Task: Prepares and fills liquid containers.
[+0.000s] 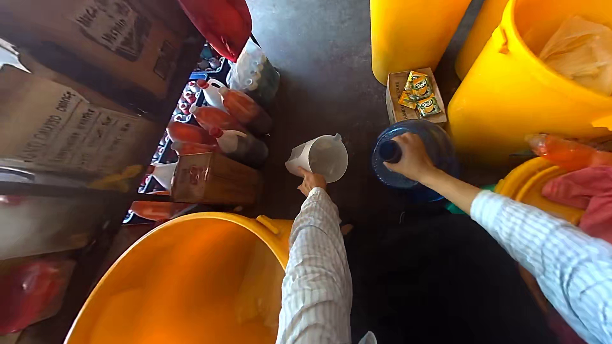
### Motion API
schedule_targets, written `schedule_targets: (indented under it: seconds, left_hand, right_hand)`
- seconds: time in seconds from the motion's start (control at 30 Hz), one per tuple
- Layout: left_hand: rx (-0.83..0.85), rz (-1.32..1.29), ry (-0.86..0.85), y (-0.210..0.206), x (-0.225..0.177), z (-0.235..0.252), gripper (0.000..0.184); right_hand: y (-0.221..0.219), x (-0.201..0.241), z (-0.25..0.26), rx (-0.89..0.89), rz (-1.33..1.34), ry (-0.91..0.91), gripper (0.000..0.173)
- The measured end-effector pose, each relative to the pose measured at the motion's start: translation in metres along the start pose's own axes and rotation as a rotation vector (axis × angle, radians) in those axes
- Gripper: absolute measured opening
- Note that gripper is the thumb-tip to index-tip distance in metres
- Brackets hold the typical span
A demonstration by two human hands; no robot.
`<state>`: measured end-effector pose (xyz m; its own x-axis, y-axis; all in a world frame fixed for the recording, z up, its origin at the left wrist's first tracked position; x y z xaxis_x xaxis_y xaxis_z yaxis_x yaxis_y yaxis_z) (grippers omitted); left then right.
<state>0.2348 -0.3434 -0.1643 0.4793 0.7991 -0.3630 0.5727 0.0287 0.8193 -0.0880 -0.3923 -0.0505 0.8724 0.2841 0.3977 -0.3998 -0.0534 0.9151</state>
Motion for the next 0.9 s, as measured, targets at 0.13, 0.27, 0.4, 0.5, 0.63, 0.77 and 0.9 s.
schedule_targets:
  seconds: [0.13, 0.27, 0.4, 0.5, 0.63, 0.77, 0.9]
  left_hand:
    - [-0.035, 0.039, -0.006, -0.002, 0.014, -0.001, 0.080]
    - [-0.060, -0.017, 0.082, -0.006, 0.028, 0.007, 0.084]
    - [-0.096, 0.003, 0.160, -0.010, 0.048, 0.013, 0.084]
    - [-0.056, -0.128, 0.239, -0.016, 0.059, 0.014, 0.086]
    - [0.070, -0.107, 0.248, -0.043, 0.070, 0.017, 0.099]
    - [0.137, -0.064, 0.292, -0.048, 0.084, 0.014, 0.101]
    - [0.107, -0.080, 0.318, -0.047, 0.092, 0.015, 0.102]
  right_hand:
    - [-0.051, 0.048, 0.051, 0.136, 0.058, 0.060, 0.056]
    - [-0.128, 0.115, 0.068, 0.333, -0.019, 0.151, 0.055]
    - [-0.193, 0.159, 0.066, 0.512, -0.053, 0.199, 0.052]
    - [-0.237, 0.165, 0.058, 0.606, -0.062, 0.215, 0.054]
    - [-0.286, 0.156, 0.030, 0.827, -0.083, 0.159, 0.050]
    - [-0.307, 0.157, 0.011, 0.962, -0.126, 0.129, 0.048]
    - [-0.315, 0.162, 0.005, 0.998, -0.127, 0.131, 0.049]
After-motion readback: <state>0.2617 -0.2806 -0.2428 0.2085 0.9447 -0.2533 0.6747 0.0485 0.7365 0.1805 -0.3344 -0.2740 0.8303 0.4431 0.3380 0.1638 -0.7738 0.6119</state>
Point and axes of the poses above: each hand's wrist, its own z-axis towards the middle knuckle, its own y-axis out of the back of the hand, x = y × z, the point moved 9 cm from there along z, towards the middle knuckle, and after that the axes turned 10 degrees about -z, right-handed, at the moved point
